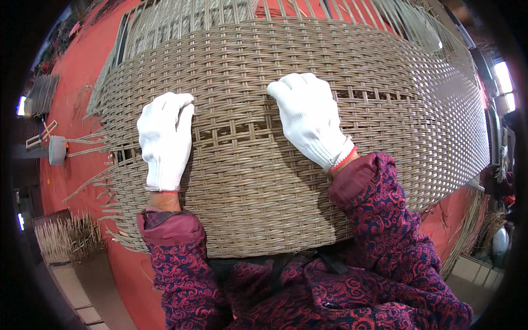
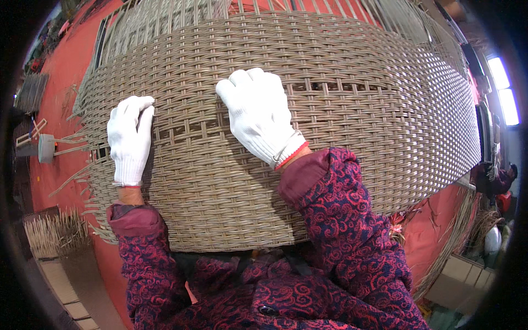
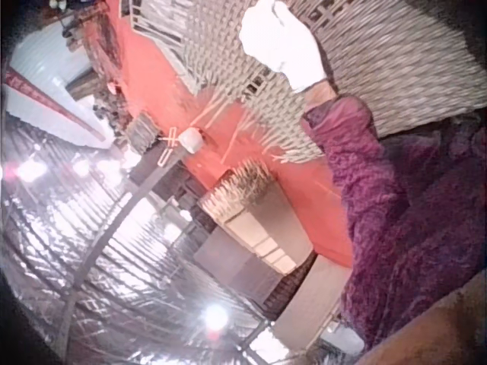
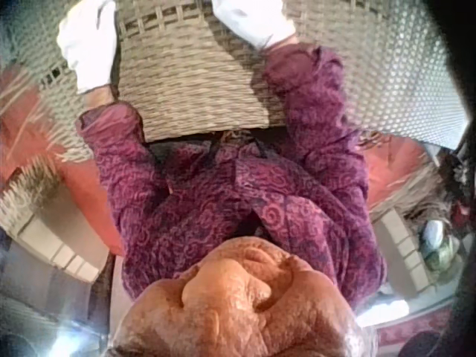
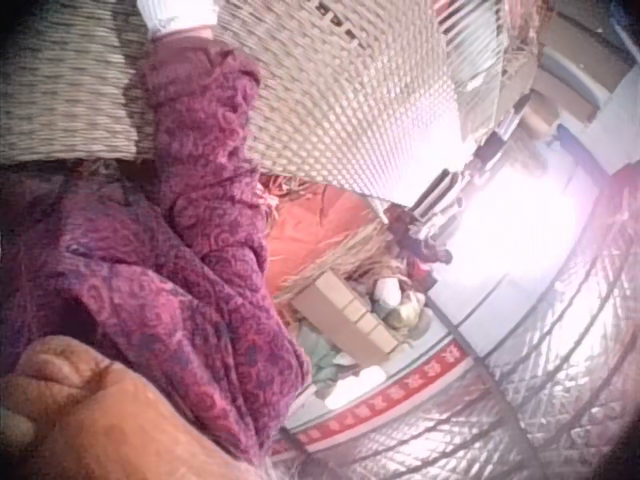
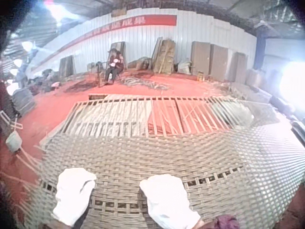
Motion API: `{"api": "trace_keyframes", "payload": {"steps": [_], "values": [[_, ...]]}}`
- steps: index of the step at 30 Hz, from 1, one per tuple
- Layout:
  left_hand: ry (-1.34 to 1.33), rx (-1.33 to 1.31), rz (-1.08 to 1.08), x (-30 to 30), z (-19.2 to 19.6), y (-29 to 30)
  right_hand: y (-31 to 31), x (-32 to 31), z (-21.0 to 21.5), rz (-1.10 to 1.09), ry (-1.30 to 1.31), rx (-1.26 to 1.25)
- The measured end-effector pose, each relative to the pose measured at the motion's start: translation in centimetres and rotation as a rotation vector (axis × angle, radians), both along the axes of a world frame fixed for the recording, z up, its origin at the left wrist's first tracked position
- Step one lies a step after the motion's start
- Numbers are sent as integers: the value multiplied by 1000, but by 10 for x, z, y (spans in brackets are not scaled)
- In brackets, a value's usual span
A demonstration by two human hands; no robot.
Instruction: The person weaves a large flat basket by hand, interlacing thin reed strips through a pre-formed frame. They repeatedly thread strips over and under existing weaves, pull them tight, and adjust the basket's position on their lap.
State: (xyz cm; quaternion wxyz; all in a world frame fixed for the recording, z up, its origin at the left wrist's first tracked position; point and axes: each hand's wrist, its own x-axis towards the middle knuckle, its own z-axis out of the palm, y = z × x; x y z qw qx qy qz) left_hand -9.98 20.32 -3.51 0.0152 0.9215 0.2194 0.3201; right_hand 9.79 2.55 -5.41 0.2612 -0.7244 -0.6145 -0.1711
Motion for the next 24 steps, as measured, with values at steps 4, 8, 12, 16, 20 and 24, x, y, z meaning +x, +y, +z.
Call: {"api": "trace_keyframes", "payload": {"steps": [4, 8, 12, 16, 20, 24], "values": [[31, -111, -74, 0, -1, 6, 2, -1, 3, -6, 15, -46], [120, -277, -29, 6, 2, 6, 3, -4, 8, 2, -3, -132], [208, -261, 36, 11, 5, 3, 4, -6, 10, 32, -2, -124], [235, -243, 8, 10, 6, 2, 2, -9, 14, 65, 14, -152], [226, -241, -14, 7, 7, 3, 0, -10, 16, 93, 42, -141], [-2, -342, -63, 0, 1, 1, -5, -10, 13, 46, 170, -108]]}}
